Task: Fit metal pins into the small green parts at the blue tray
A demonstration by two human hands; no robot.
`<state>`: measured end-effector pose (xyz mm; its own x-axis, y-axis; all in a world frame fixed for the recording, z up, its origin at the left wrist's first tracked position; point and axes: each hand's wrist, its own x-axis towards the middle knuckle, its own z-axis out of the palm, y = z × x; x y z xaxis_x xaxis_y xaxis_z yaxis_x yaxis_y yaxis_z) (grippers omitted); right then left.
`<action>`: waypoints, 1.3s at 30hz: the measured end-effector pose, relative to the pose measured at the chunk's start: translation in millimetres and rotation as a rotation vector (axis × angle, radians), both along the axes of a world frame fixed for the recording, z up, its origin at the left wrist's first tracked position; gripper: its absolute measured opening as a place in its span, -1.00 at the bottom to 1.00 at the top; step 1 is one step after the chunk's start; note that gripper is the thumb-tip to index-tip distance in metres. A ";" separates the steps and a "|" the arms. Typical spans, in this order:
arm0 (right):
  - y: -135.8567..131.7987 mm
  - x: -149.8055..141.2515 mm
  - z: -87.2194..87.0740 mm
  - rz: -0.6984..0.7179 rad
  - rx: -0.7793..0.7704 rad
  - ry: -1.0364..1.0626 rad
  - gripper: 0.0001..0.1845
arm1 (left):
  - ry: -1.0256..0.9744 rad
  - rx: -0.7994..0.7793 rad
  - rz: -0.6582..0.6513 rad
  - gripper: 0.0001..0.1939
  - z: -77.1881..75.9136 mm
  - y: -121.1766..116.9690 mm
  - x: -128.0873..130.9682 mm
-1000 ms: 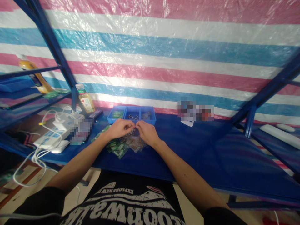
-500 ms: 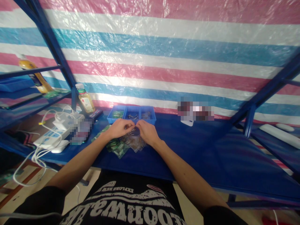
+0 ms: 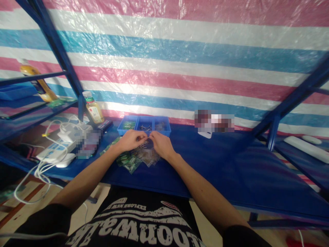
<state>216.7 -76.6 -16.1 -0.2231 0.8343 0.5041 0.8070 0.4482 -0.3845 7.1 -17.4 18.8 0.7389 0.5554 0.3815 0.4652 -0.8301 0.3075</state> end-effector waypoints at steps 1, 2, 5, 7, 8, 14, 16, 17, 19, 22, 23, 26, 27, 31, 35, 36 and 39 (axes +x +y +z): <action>0.3 0.3 -0.4 -0.006 0.002 -0.002 -0.81 | -0.002 0.003 0.000 -0.85 -0.1 0.0 -0.1; 0.7 0.6 -1.0 -0.006 0.005 0.001 -0.80 | -0.003 0.005 0.002 -0.85 -0.2 -0.1 -0.3; 1.6 1.4 -3.3 0.018 0.031 0.043 -0.86 | -0.003 0.015 0.022 -0.83 0.0 0.1 -0.4; 1.9 1.7 -4.0 0.031 0.048 0.066 -0.87 | -0.003 0.020 0.040 -0.82 0.3 0.3 -0.3; 1.8 1.7 -4.0 0.033 0.052 0.067 -0.87 | -0.004 0.021 0.045 -0.81 0.4 0.4 -0.2; 2.0 2.1 -1.7 -0.014 0.040 0.039 -0.85 | -0.006 0.008 0.048 -0.82 1.6 -0.2 -0.8; 2.7 2.4 -1.7 -0.059 0.035 0.030 -0.81 | -0.017 0.006 0.048 -0.81 1.7 -0.3 -1.0; 3.1 2.5 -1.7 -0.080 0.033 0.027 -0.79 | -0.024 0.007 0.049 -0.81 1.6 -0.2 -1.0; 3.6 2.5 -1.8 -0.107 0.027 0.023 -0.76 | -0.034 0.008 0.052 -0.79 1.2 -0.1 -0.9; 3.6 2.1 -1.3 -0.119 0.018 0.018 -0.75 | -0.043 0.011 0.069 -0.78 0.3 0.3 -0.6; 3.6 2.0 -1.2 -0.122 0.014 0.015 -0.75 | -0.047 0.010 0.078 -0.78 0.1 0.4 -0.5; 4.1 2.0 -1.2 -0.131 0.009 0.021 -0.78 | -0.057 -0.002 0.099 -0.76 0.6 0.5 -0.7; 4.3 2.2 -1.5 -0.129 0.009 0.030 -0.80 | -0.056 -0.008 0.103 -0.76 0.9 0.6 -0.9; 5.1 3.5 -2.5 -0.104 0.015 0.079 -0.86 | -0.051 -0.021 0.106 -0.75 1.8 1.3 -2.0; 4.6 4.3 -2.4 -0.067 0.025 0.101 -0.88 | -0.068 -0.024 0.086 -0.77 1.1 2.4 -2.7; 4.5 4.4 -2.5 -0.056 0.031 0.106 -0.88 | -0.071 -0.022 0.078 -0.78 1.0 2.5 -2.8; 4.7 5.0 -3.0 -0.018 0.052 0.120 -0.89 | -0.074 -0.010 0.050 -0.78 1.4 2.4 -2.8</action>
<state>221.7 -71.9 -19.1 -0.1440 0.8099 0.5686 0.7645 0.4559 -0.4557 4.2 -14.9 20.2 0.6800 0.5954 0.4278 0.4821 -0.8027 0.3509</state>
